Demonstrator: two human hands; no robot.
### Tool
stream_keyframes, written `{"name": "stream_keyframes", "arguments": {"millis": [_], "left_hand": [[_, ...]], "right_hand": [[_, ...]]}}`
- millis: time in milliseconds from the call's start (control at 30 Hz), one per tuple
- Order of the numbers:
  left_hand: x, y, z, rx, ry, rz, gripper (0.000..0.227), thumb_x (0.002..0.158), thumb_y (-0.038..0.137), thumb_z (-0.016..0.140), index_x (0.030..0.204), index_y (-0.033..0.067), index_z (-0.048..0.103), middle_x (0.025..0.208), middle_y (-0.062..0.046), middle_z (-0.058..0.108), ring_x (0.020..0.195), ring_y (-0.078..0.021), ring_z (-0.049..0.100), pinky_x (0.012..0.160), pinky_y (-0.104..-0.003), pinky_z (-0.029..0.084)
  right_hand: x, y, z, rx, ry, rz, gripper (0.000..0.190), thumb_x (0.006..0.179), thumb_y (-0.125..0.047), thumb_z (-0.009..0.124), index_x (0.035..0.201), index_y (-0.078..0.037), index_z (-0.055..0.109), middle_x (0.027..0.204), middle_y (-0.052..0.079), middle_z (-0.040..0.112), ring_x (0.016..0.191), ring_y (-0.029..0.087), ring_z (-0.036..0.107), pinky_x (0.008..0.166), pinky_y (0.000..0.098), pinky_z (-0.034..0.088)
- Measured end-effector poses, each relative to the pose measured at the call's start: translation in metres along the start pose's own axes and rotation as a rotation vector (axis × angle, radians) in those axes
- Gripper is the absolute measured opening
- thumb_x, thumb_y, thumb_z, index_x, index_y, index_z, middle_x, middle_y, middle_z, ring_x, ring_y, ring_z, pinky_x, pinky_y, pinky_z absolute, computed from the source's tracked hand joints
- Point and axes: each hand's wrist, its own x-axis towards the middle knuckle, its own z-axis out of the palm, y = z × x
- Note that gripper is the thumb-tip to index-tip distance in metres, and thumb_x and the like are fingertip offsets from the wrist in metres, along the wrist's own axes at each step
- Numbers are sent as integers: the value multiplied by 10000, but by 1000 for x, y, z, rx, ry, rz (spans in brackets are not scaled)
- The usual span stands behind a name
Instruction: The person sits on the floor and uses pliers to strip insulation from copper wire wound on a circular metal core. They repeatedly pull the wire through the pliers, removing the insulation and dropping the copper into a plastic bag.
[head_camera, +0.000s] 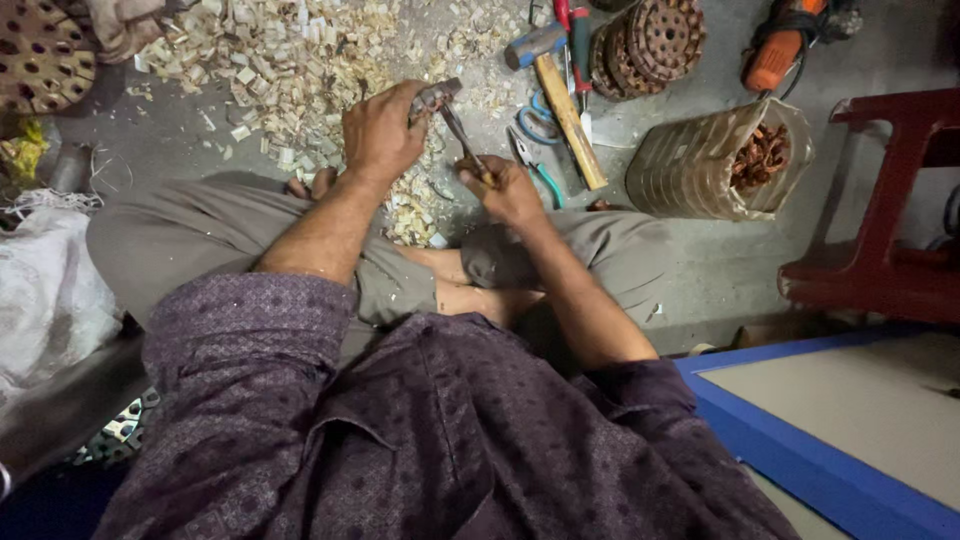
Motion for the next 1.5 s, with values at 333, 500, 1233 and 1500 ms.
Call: {"name": "stream_keyframes", "arguments": {"millis": [333, 500, 1233, 1500], "left_hand": [[4, 12, -12, 58, -143, -55, 450, 924, 234, 775, 1357, 211, 652, 1166, -74, 749, 987, -274, 721, 928, -583, 515], [1, 16, -17, 85, -137, -8, 486, 869, 160, 774, 1338, 193, 651, 1240, -60, 735, 1075, -311, 697, 949, -620, 477], [7, 19, -16, 21, -42, 91, 370, 938, 167, 746, 1292, 155, 637, 1154, -116, 740, 1048, -370, 689, 861, -540, 538], [-7, 8, -12, -131, 77, 56, 435, 828, 161, 813, 1234, 119, 662, 1053, -162, 738, 933, -414, 700, 783, -516, 567]], "right_hand": [[-8, -53, -23, -86, -135, 279, 385, 958, -336, 741, 1261, -98, 727, 734, -94, 520, 669, 72, 419, 587, 271, 380], [-7, -59, -23, -165, -139, 286, 422, 954, -387, 724, 1264, -101, 717, 727, -33, 548, 671, 109, 448, 603, 310, 415], [17, -9, 21, -451, 223, 255, 506, 834, -570, 790, 908, -73, 738, 771, 202, 703, 758, 391, 702, 677, 485, 533], [16, -11, 21, -361, 349, 78, 593, 768, -588, 771, 875, -27, 611, 705, 168, 680, 661, 390, 665, 607, 495, 504]]}}
